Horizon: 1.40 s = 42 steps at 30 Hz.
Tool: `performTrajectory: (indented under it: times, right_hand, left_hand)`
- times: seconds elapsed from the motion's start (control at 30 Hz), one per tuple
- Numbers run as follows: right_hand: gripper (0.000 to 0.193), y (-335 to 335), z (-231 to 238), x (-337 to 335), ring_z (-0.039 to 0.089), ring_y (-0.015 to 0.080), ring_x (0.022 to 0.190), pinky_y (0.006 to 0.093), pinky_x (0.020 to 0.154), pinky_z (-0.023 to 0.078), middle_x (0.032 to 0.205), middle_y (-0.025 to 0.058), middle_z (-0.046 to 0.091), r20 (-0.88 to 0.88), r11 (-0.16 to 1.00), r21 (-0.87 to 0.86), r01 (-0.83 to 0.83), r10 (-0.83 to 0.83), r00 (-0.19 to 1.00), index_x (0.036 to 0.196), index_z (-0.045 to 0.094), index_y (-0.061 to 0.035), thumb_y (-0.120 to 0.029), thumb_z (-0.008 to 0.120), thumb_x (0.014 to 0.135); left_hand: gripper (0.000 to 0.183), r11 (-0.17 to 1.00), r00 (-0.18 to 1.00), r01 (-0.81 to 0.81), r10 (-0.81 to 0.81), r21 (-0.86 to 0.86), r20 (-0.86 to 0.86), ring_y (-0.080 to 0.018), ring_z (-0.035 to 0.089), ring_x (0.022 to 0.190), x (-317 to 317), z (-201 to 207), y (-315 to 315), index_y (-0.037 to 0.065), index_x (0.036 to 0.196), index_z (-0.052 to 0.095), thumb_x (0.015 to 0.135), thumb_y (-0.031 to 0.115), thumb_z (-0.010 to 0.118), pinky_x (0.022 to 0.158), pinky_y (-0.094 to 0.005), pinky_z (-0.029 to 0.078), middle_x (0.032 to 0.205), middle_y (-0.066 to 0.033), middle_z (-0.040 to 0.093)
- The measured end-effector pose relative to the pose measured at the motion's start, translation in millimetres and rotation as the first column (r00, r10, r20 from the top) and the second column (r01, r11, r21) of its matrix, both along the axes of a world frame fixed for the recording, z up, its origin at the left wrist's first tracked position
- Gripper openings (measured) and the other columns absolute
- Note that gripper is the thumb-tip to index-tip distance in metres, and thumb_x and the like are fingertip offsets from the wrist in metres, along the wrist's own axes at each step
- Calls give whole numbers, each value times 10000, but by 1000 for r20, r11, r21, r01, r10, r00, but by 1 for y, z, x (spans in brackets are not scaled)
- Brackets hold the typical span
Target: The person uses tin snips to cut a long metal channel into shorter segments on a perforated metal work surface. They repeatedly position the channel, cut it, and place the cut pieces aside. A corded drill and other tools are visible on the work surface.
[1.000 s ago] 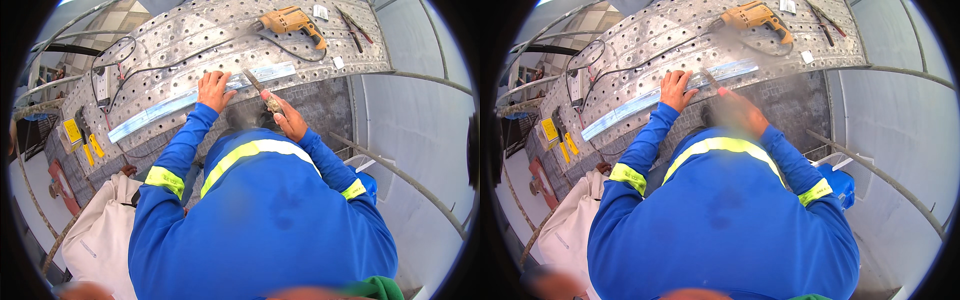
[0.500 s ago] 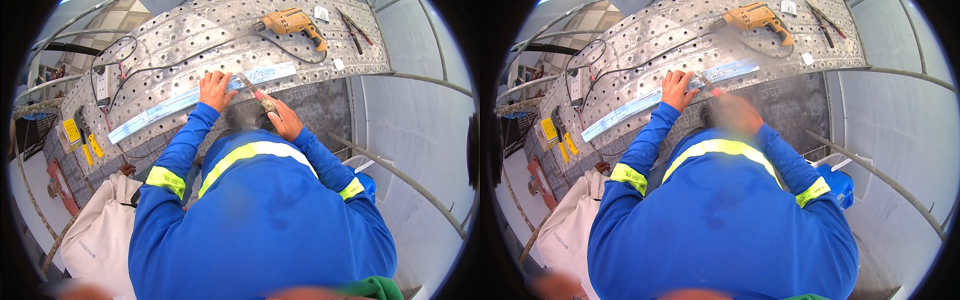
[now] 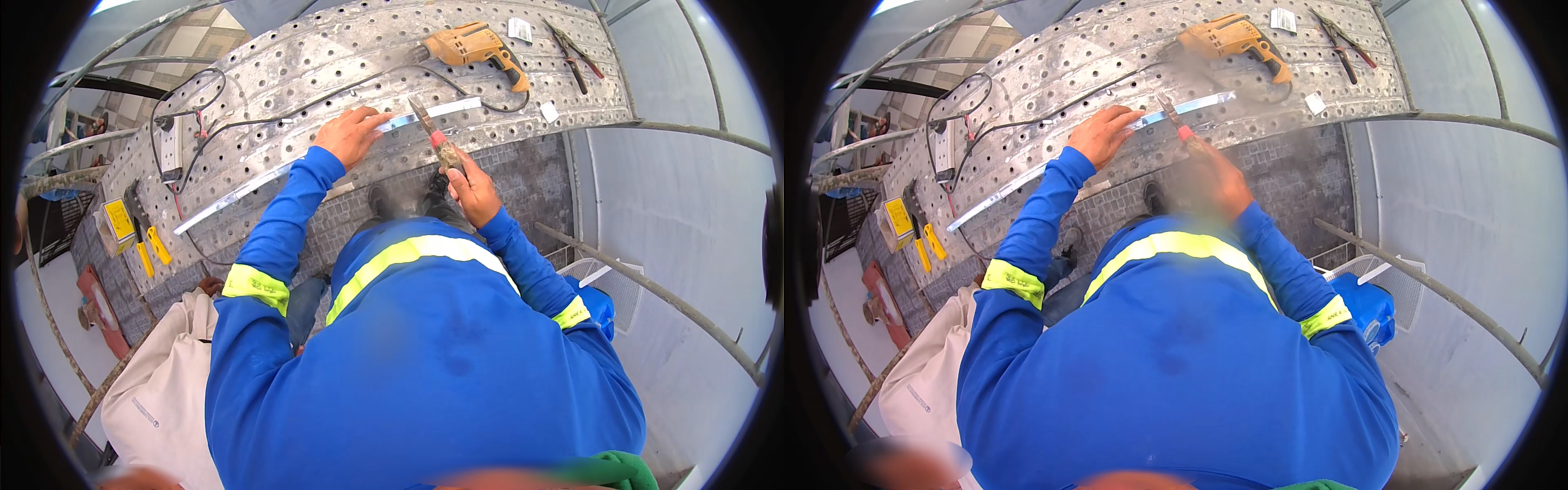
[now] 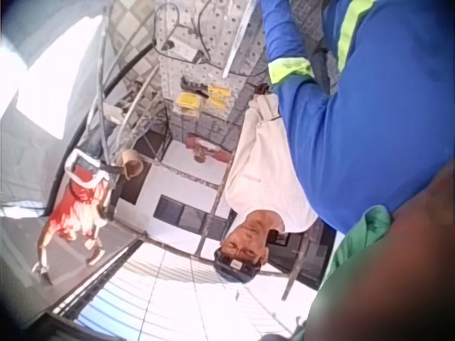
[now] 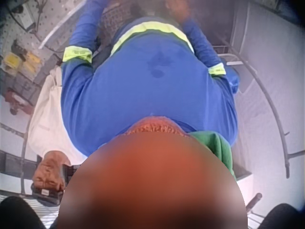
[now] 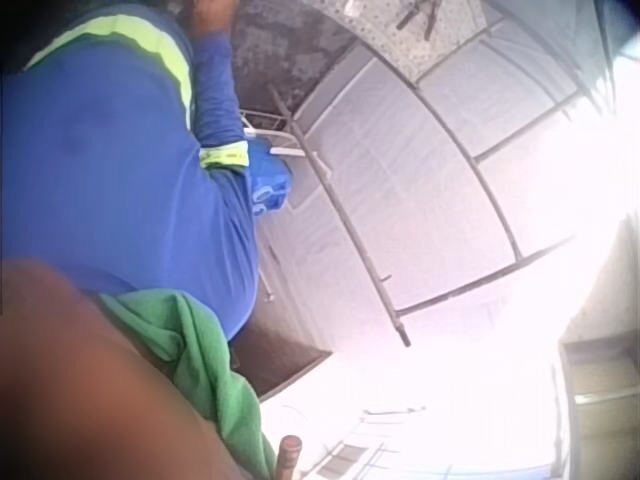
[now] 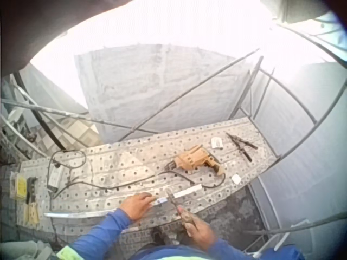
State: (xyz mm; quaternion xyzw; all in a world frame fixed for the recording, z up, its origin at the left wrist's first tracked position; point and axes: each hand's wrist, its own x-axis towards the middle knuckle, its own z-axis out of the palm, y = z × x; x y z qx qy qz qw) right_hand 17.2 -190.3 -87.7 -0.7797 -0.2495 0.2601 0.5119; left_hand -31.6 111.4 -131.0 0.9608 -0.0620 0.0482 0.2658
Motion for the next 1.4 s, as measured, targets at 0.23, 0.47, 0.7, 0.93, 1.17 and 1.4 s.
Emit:
performTrajectory:
  times: [0.23,0.47,0.7,0.93,1.17,1.4]
  right_hand:
    - [550,8,9,-1,592,150,829,298,745,506,1169,118,675,271,993,35,-117,103,957,1538,426,-21,-293,527,1070]
    - [497,16,21,-2,564,413,1299,425,1094,431,1386,254,591,88,979,-98,-180,189,978,1487,477,0,-200,549,1038]
    - [527,2,11,5,614,364,1198,407,1040,464,1327,221,625,374,987,-55,-149,159,914,1511,459,-9,-215,564,1038]
    - [576,-98,-19,134,593,332,1163,421,1002,469,1300,210,596,630,892,-186,411,-213,747,1523,456,-45,-325,586,1036]
    - [628,-124,-50,265,588,365,1211,467,1015,474,1370,147,572,676,397,-696,599,80,733,1499,507,-180,-421,678,945]
    - [723,-14,-49,314,623,348,1182,450,1009,502,1307,189,615,651,955,-294,42,168,740,1471,537,-90,-475,754,899]
  left_hand:
    - [356,996,997,31,-38,-89,-74,-324,609,1180,9,-7,15,182,1367,630,1047,313,546,1014,-430,512,1279,-92,673]
    - [368,995,992,12,-24,-98,-121,-342,587,1240,11,-9,17,160,1378,625,1051,310,546,1059,-441,483,1324,-123,660]
    - [364,996,990,17,-29,-86,-137,-362,586,1245,13,-3,17,157,1376,619,1052,305,544,1052,-456,482,1314,-146,662]
    - [382,1000,988,1,-6,-31,-154,-376,635,1161,11,6,6,163,1365,590,1015,312,609,957,-462,538,1295,-177,658]
    - [394,998,975,-47,37,-42,-220,-386,613,1229,23,3,21,177,1356,604,988,307,657,1018,-464,522,1324,-168,652]
    - [685,990,985,-98,111,102,-129,-323,625,1123,22,16,7,238,1481,506,866,327,794,944,-450,530,1213,-76,657]
